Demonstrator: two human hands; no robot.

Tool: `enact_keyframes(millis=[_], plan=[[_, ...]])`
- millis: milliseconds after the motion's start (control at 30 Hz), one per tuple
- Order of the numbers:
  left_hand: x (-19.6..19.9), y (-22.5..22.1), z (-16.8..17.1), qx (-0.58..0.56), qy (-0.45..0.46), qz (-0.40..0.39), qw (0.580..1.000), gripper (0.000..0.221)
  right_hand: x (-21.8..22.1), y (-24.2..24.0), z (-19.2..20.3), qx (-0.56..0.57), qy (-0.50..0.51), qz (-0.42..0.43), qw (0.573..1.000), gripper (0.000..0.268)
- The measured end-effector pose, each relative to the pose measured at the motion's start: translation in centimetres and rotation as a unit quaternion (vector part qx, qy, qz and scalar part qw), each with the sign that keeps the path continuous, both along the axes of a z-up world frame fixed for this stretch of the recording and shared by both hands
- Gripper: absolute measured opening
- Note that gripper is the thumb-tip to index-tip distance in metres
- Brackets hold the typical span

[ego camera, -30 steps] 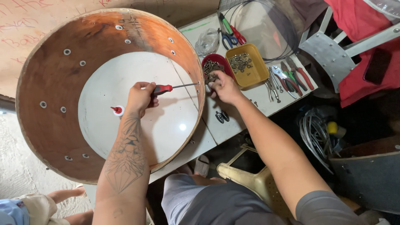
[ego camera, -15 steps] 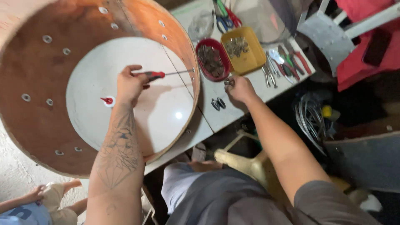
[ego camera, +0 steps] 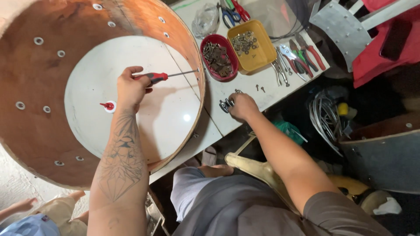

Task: Repairing a drum by applying glue to lugs and fastening them with a screwdriver

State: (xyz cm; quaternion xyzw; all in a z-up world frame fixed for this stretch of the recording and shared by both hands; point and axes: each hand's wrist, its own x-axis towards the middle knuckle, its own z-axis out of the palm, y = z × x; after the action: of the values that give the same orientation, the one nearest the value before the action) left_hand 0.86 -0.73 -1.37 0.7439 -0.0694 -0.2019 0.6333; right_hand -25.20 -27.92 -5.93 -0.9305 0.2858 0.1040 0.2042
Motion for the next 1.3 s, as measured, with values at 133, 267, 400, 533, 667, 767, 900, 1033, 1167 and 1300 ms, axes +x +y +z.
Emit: enact_keyframes(millis=[133, 267, 400, 533, 667, 767, 900, 1033, 1167, 1300], plan=[[-0.6, 0.2, 1.1, 0.004, 0.001, 0.003, 1.0, 0.049, 0.1, -0.4, -0.4, 0.014, 0.003, -0.016, 1.0, 0.038], [-0.4, 0.2, 0.6, 0.026, -0.016, -0.022, 0.999, 0.046, 0.1, -0.7, -0.1, 0.027, -0.005, -0.033, 0.999, 0.041], [0.2, 1.1, 0.7, 0.041, -0.019, 0.002, 0.999, 0.042, -0.1, -0.4, 0.8, 0.062, -0.067, -0.069, 0.993, 0.041], [0.6, 1.8, 0.1, 0.049, 0.019, 0.048, 0.997, 0.038, -0.4, -1.6, -0.7, 0.134, -0.16, -0.149, 0.967, 0.039], [-1.1, 0.2, -0.3, 0.283, -0.059, -0.039, 0.957, 0.036, -1.4, -3.5, -1.9, 0.508, -0.321, -0.315, 0.735, 0.05], [-2.2, -0.9, -2.0, 0.38, -0.067, -0.099, 0.917, 0.042, -2.4, -4.4, 0.0, 0.618, -0.381, -0.286, 0.626, 0.039], [-2.8, -0.7, -7.0, 0.447, -0.064, -0.156, 0.878, 0.044, -2.7, -4.3, 3.2, 0.683, -0.432, -0.251, 0.533, 0.025], [-2.9, -0.8, -5.7, 0.503, -0.056, -0.22, 0.834, 0.058, -2.5, -5.3, 3.4, 0.692, -0.456, -0.217, 0.516, 0.028], [-3.6, 2.8, 0.0, 0.557, 0.024, -0.329, 0.762, 0.055, -2.7, -5.0, 6.0, 0.695, -0.483, -0.15, 0.511, 0.03], [-2.8, 7.8, 5.3, 0.543, 0.271, -0.262, 0.751, 0.03, -2.6, -4.9, 9.5, 0.683, -0.493, -0.092, 0.531, 0.038]])
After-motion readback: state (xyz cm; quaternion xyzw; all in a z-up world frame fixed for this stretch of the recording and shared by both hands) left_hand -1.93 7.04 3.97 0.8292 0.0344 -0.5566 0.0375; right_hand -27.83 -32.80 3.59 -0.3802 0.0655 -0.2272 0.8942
